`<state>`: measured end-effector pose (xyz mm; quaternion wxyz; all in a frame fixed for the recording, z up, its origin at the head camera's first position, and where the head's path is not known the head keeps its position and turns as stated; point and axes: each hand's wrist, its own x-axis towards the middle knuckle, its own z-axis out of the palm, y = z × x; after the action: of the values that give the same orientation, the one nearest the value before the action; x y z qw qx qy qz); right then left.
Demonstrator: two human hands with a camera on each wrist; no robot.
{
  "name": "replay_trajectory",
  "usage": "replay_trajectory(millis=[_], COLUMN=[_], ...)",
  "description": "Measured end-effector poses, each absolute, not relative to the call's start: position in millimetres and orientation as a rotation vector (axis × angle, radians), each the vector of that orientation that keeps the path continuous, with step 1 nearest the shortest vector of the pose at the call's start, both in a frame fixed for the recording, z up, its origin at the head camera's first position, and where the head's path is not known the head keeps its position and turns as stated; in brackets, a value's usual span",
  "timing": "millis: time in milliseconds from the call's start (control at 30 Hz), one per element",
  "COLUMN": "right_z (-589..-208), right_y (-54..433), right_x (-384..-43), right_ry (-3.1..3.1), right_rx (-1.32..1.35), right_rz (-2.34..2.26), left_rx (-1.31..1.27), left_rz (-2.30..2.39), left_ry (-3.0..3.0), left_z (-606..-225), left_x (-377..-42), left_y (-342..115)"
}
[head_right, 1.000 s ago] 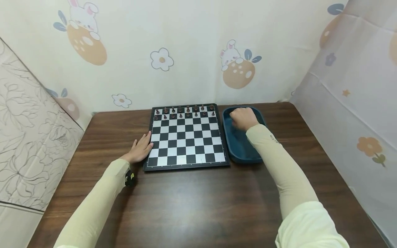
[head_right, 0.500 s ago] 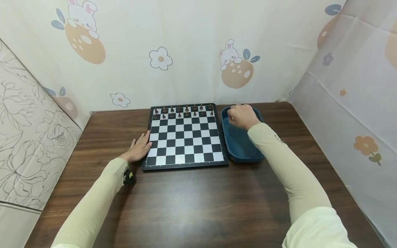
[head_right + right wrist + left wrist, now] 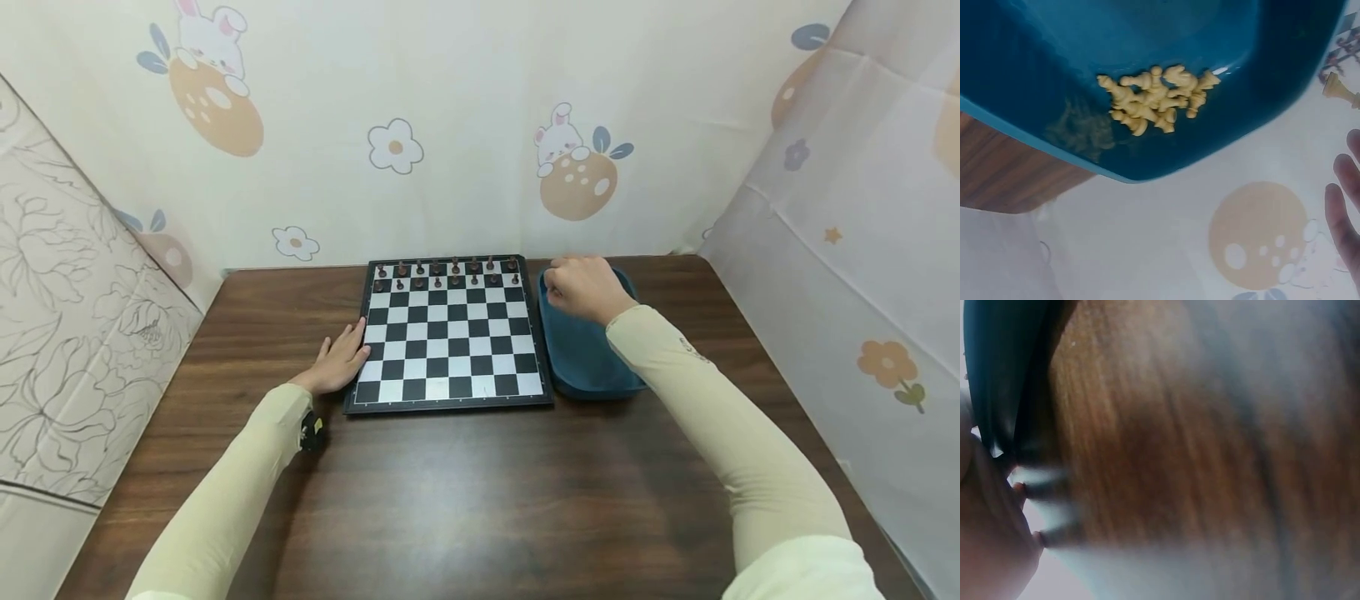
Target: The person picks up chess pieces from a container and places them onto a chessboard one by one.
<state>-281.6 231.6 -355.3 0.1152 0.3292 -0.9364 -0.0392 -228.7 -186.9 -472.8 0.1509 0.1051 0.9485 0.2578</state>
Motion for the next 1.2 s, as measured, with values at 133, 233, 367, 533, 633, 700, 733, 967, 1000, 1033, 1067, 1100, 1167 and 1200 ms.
replay_trajectory(millis=[133, 233, 367, 533, 633, 700, 733, 967, 1000, 1033, 1067, 1100, 1167, 1200], right_z=[-348.5, -345.6, -347.7, -353.4, -357.7, -360.5, -361.5, -370.1, -371.2, -372.2, -373.3, -374.0, -376.4, -377.4], right_y=[222.6, 213.1, 199.6, 182.9, 174.5, 169.3, 166.9, 156.3, 155.4, 154.3, 153.4, 152.2, 149.9, 148.6], right_x=[-272.9, -264.9, -254.8, -243.9, -239.4, -237.4, -236.0, -228.5, -227.8, -227.2, -226.6, -225.9, -224.5, -223.5], right_ry=[-2.705, -2.666, -2.638, -2.645, -2.645, -2.648, -2.653, -2.663, -2.663, -2.662, -2.662, -2.67, -2.684, -2.69], right_rx=[1.009, 1.059, 1.115, 1.159, 1.183, 1.193, 1.197, 1.214, 1.213, 1.21, 1.207, 1.2, 1.191, 1.186], right_rz=[-0.094, -0.078, -0.021, 0.086, 0.118, 0.131, 0.142, 0.224, 0.239, 0.256, 0.269, 0.277, 0.305, 0.319], left_rx=[0.312, 0.305, 0.294, 0.3, 0.3, 0.301, 0.301, 0.295, 0.294, 0.294, 0.292, 0.291, 0.289, 0.287], left_rz=[0.743, 0.732, 0.714, 0.715, 0.717, 0.717, 0.716, 0.723, 0.724, 0.727, 0.726, 0.725, 0.723, 0.721], left_ry=[2.724, 2.728, 2.73, 2.72, 2.72, 2.724, 2.726, 2.734, 2.736, 2.738, 2.739, 2.739, 2.739, 2.739], left_z=[-473.0, -473.4, -473.5, -473.3, -473.0, -472.7, -472.6, -472.8, -473.3, -473.5, -473.5, -473.5, -473.2, -473.0], left_x=[-229.3, -229.9, -230.1, -229.4, -229.1, -228.9, -229.2, -229.2, -229.1, -228.9, -228.6, -228.5, -228.3, -228.3], left_y=[-186.6, -186.1, -185.2, -185.2, -185.7, -186.0, -185.8, -183.8, -183.8, -183.8, -183.5, -183.5, -183.5, -183.4])
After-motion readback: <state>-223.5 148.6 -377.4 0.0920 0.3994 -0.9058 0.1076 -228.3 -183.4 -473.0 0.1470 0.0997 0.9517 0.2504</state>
